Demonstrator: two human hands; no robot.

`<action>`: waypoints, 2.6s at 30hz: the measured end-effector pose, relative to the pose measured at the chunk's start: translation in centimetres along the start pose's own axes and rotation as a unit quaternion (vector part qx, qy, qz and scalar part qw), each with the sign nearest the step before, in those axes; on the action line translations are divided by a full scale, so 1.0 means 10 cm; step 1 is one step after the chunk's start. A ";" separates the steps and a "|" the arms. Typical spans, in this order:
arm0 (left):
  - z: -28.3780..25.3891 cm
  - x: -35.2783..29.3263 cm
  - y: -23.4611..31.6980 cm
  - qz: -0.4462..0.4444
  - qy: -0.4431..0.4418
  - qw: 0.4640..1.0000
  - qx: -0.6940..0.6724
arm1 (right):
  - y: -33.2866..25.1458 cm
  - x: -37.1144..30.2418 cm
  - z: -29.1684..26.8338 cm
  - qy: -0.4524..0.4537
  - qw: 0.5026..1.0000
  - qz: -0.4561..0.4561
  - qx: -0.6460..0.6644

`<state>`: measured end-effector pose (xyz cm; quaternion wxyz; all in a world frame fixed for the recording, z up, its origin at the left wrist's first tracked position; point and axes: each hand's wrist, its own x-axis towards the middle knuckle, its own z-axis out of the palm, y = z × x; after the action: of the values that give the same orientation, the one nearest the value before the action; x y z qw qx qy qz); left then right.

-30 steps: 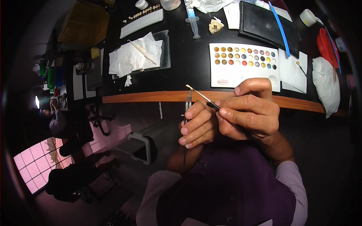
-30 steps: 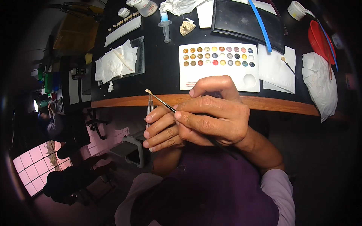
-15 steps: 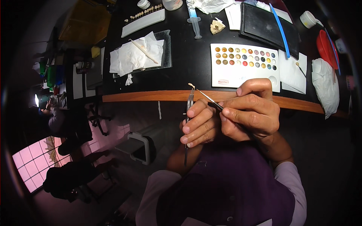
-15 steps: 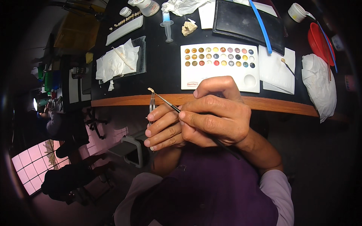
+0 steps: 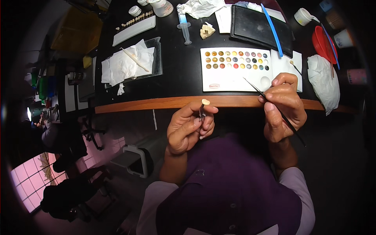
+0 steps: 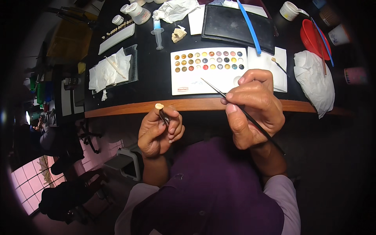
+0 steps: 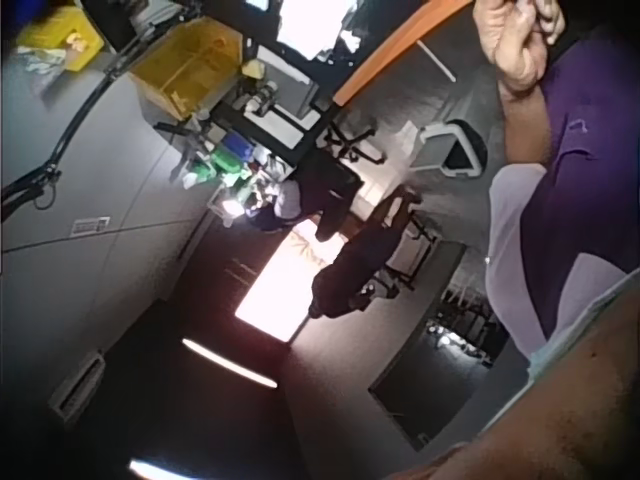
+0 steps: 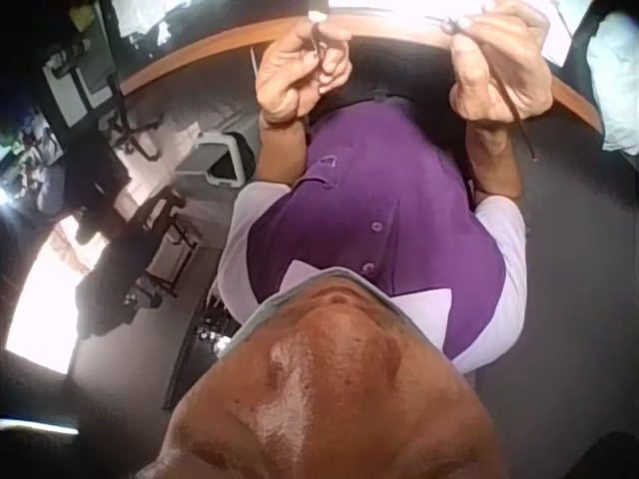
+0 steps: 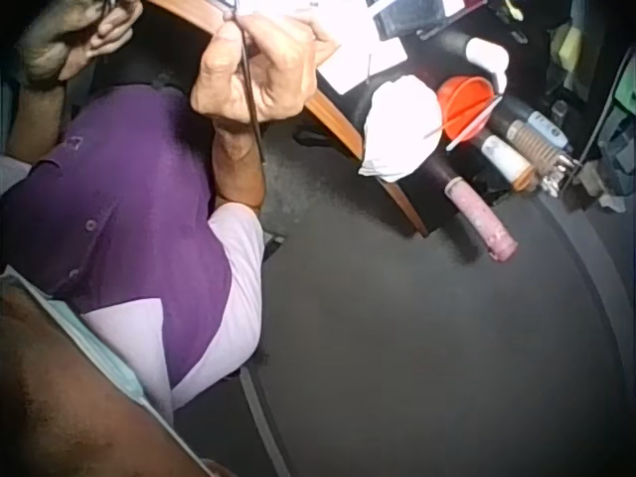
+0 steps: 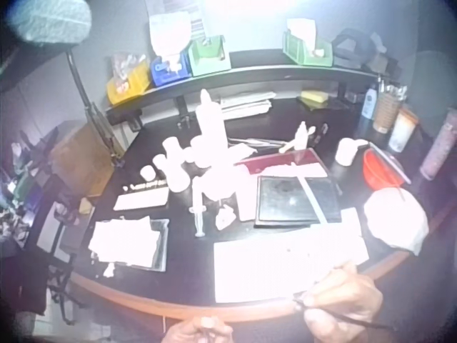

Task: The person applies stain to a dental crown using a fine brush, then picks up a plaster dental model and applies additional material to the teeth on the model.

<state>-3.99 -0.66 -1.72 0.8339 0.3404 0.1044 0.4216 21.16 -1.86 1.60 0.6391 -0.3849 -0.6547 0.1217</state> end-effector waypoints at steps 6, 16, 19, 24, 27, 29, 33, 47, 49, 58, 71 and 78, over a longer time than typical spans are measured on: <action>0.05 -0.01 -0.10 -0.036 0.017 0.998 -0.050 | -0.08 0.00 0.11 -0.033 0.993 0.050 0.105; 0.03 0.06 -0.27 -0.035 -0.044 0.973 -0.224 | -0.31 -0.10 0.45 0.051 0.928 0.196 0.314; -0.02 0.07 -0.32 -0.019 -0.064 0.972 -0.224 | -0.31 -0.11 0.46 0.045 0.944 0.176 0.275; -0.03 0.09 -0.36 0.024 -0.059 0.981 -0.181 | -0.35 -0.06 0.39 -0.004 0.974 0.126 0.189; -0.02 0.11 -0.35 0.032 -0.060 0.985 -0.159 | -0.37 -0.05 0.41 -0.002 0.977 0.106 0.186; -0.02 0.08 -0.35 0.032 -0.046 0.987 -0.153 | -0.38 -0.07 0.41 -0.003 0.976 0.105 0.191; -0.01 0.09 -0.34 0.041 -0.048 0.988 -0.144 | -0.40 -0.05 0.41 -0.016 0.983 0.082 0.165; 0.01 0.09 -0.33 0.061 -0.030 0.994 -0.090 | -0.39 -0.06 0.42 -0.015 0.984 0.077 0.162; 0.01 0.08 -0.33 0.062 -0.027 0.994 -0.089 | -0.39 -0.06 0.42 -0.016 0.983 0.079 0.164; 0.00 0.10 -0.32 0.066 -0.036 0.994 -0.074 | -0.40 -0.04 0.40 -0.028 0.985 0.080 0.154; 0.04 0.03 -0.25 0.048 0.023 0.998 0.018 | -0.44 -0.12 0.37 0.011 0.947 0.179 0.267; 0.01 0.03 -0.15 0.057 0.025 0.985 0.159 | -0.42 -0.13 0.33 -0.002 0.914 0.209 0.349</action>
<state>-2.79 -1.05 -2.57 0.7409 0.4637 0.1713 0.4546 16.52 -4.44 2.85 0.6910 -0.2657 -0.4766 0.4741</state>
